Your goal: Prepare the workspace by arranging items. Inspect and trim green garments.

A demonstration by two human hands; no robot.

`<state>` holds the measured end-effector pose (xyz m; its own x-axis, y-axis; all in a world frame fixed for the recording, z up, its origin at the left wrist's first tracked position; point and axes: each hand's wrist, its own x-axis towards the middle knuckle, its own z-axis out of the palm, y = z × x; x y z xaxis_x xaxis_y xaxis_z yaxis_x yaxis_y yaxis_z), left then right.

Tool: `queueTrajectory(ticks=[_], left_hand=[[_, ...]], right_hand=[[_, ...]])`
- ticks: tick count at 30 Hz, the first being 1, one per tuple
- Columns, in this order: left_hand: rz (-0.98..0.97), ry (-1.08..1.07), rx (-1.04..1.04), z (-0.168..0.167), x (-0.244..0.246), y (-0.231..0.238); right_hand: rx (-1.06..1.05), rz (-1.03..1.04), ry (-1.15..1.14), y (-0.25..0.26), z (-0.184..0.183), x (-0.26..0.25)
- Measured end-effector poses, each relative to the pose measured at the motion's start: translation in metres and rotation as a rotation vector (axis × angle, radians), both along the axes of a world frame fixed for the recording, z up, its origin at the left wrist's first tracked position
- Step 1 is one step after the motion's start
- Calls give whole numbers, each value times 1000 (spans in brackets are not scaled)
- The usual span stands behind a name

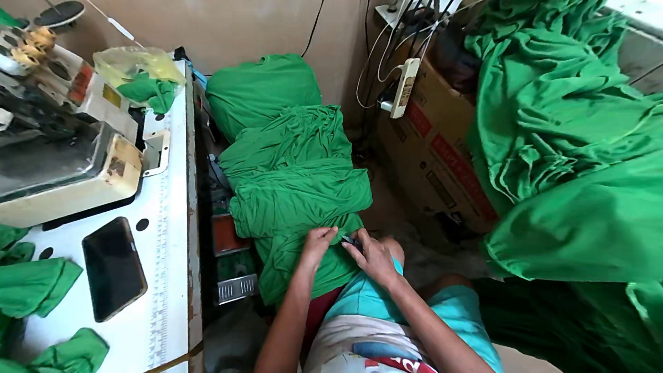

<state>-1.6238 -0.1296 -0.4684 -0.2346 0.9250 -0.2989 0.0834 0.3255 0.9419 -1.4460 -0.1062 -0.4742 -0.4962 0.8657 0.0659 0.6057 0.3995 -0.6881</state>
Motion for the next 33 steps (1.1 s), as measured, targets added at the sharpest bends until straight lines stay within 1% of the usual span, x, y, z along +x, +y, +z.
queueTrajectory(ticks=[2, 7, 9, 10, 12, 14, 15, 16, 18, 21, 24, 29, 33], left_hand=[[-31, 34, 9, -1, -1, 0], [-69, 71, 24, 0, -1, 1], [-77, 66, 24, -2, -1, 1], [-75, 62, 25, -3, -1, 1], [-52, 46, 19, -4, -2, 2], [-5, 14, 6, -4, -3, 1], [20, -8, -4, -3, -3, 2], [42, -34, -22, -2, -3, 1], [76, -91, -62, 1, -3, 1], [112, -157, -102, 1, -4, 1], [117, -204, -133, 3, -4, 1], [129, -248, -117, 5, -1, 0], [96, -244, -79, 3, 0, 0]], right_hand=[[21, 13, -38, 1, 2, -2], [-8, 42, -127, 5, 7, -4], [-31, 93, -120, 6, 7, -3], [-52, 132, -65, 5, 6, -2], [-176, 199, 86, 4, 4, 2], [-278, 197, 267, 1, 0, 2], [-287, 167, 313, 0, -2, 2], [-268, 126, 309, 0, -2, 2], [-178, 60, 215, 2, -4, 2], [-82, 27, 113, 5, -3, 1], [-67, 20, 45, 4, 0, -1], [71, -4, 62, 2, -7, -6], [106, -9, 67, 4, -9, -8]])
